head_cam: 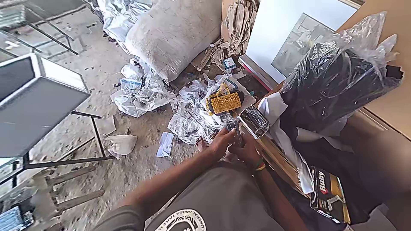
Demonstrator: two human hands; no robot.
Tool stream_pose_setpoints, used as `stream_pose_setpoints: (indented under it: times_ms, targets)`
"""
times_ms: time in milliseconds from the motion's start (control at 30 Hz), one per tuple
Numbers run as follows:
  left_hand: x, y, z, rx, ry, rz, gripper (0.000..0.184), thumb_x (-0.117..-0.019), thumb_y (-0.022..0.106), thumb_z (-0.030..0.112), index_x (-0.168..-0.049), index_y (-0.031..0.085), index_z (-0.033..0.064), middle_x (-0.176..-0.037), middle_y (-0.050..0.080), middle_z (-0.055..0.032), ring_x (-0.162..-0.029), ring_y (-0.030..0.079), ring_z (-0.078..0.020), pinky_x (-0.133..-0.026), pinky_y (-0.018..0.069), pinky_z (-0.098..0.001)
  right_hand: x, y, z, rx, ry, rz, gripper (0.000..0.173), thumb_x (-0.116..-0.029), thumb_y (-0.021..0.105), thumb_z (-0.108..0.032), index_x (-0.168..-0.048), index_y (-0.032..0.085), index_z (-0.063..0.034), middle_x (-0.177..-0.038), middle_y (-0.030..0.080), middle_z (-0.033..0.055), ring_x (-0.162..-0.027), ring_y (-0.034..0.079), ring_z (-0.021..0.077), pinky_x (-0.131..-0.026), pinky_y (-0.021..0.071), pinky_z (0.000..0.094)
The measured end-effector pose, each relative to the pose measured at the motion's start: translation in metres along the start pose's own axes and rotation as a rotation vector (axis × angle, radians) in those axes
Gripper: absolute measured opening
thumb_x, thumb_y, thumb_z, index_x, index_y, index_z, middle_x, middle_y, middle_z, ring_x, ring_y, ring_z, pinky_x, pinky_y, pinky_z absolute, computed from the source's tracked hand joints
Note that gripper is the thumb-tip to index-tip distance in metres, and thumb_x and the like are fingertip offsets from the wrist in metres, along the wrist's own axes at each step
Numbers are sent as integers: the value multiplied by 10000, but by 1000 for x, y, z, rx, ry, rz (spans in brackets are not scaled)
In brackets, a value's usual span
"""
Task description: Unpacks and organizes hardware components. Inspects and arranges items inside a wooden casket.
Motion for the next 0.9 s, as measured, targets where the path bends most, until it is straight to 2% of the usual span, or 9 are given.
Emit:
stream_pose_setpoints:
  times_ms: [67, 167, 267, 367, 467, 667, 767, 833, 900]
  targets:
    - [5, 0, 11, -95, 120, -73, 321, -1053, 524, 128, -1321, 480, -44, -1142, 676, -88, -1052, 672, -120, -978, 556, -329, 0, 4, 0, -62, -6, -45, 454, -693, 856, -137, -1067, 620, -34, -745, 655, 34, -536, 582, 109, -471, 502, 280]
    - [11, -5, 25, -157, 238, -118, 377, -1010, 608, 129, -1322, 510, -59, -1207, 662, -99, -1128, 644, -132, -1042, 523, -336, 5, 11, -4, -216, -33, -133, 411, -703, 839, -116, -1057, 642, -42, -728, 656, 32, -518, 557, 92, -452, 479, 260]
    - [12, -13, 30, 121, 144, 44, 115, -1007, 570, 91, -1051, 636, 7, -977, 721, -68, -930, 690, -130, -901, 567, -341, 9, 16, -7, -348, -92, -194, 362, -718, 794, -39, -1047, 644, -37, -787, 699, 52, -602, 624, 104, -507, 513, 266]
    - [10, -18, 28, 413, -17, 122, 270, -1108, 410, 182, -1305, 473, 9, -1116, 680, -165, -991, 702, -247, -905, 587, -435, 7, 20, 0, -466, -80, -189, 399, -724, 765, -23, -1100, 634, -37, -791, 679, 53, -596, 611, 112, -520, 524, 286]
    - [6, -26, 29, 488, 7, 131, 337, -1125, 375, 206, -1385, 464, 12, -1195, 673, -195, -1040, 694, -280, -931, 575, -450, 10, 21, 1, -439, -110, -211, 411, -777, 750, -27, -1166, 619, -42, -835, 694, 36, -642, 630, 99, -572, 548, 282]
    - [7, -33, 34, 431, -6, 225, 296, -1119, 409, 215, -1338, 491, 33, -1108, 694, -169, -916, 712, -261, -833, 602, -429, 12, 29, 10, -457, -145, -380, 427, -838, 771, -128, -1213, 582, -53, -880, 717, 61, -678, 681, 147, -591, 592, 315]
    - [11, -32, 39, 386, -20, 293, 273, -1103, 458, 195, -1298, 530, 18, -1052, 709, -172, -867, 717, -256, -796, 609, -419, 9, 34, 20, -530, -37, -413, 540, -796, 798, -131, -1249, 522, -31, -931, 733, 149, -663, 698, 208, -545, 576, 330]
    - [10, -35, 43, 292, 20, 319, 255, -1093, 478, 165, -1257, 567, -9, -1024, 717, -168, -848, 717, -239, -765, 612, -390, 3, 35, 25, -595, -40, -437, 613, -767, 846, -155, -1272, 515, -51, -940, 737, 147, -687, 708, 205, -569, 585, 325]
    - [9, -40, 48, 162, 107, 359, 237, -1072, 515, 112, -1198, 632, -51, -992, 736, -167, -825, 715, -214, -731, 602, -348, 1, 37, 27, -632, -67, -462, 657, -745, 893, -285, -1260, 548, -70, -966, 753, 125, -712, 713, 180, -600, 582, 309]
Point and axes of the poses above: each hand's wrist, its own x-axis away from the middle knuckle, its own y-axis out of the palm, z = x × y, the point moved 7 cm from there along -x, towards the middle knuckle
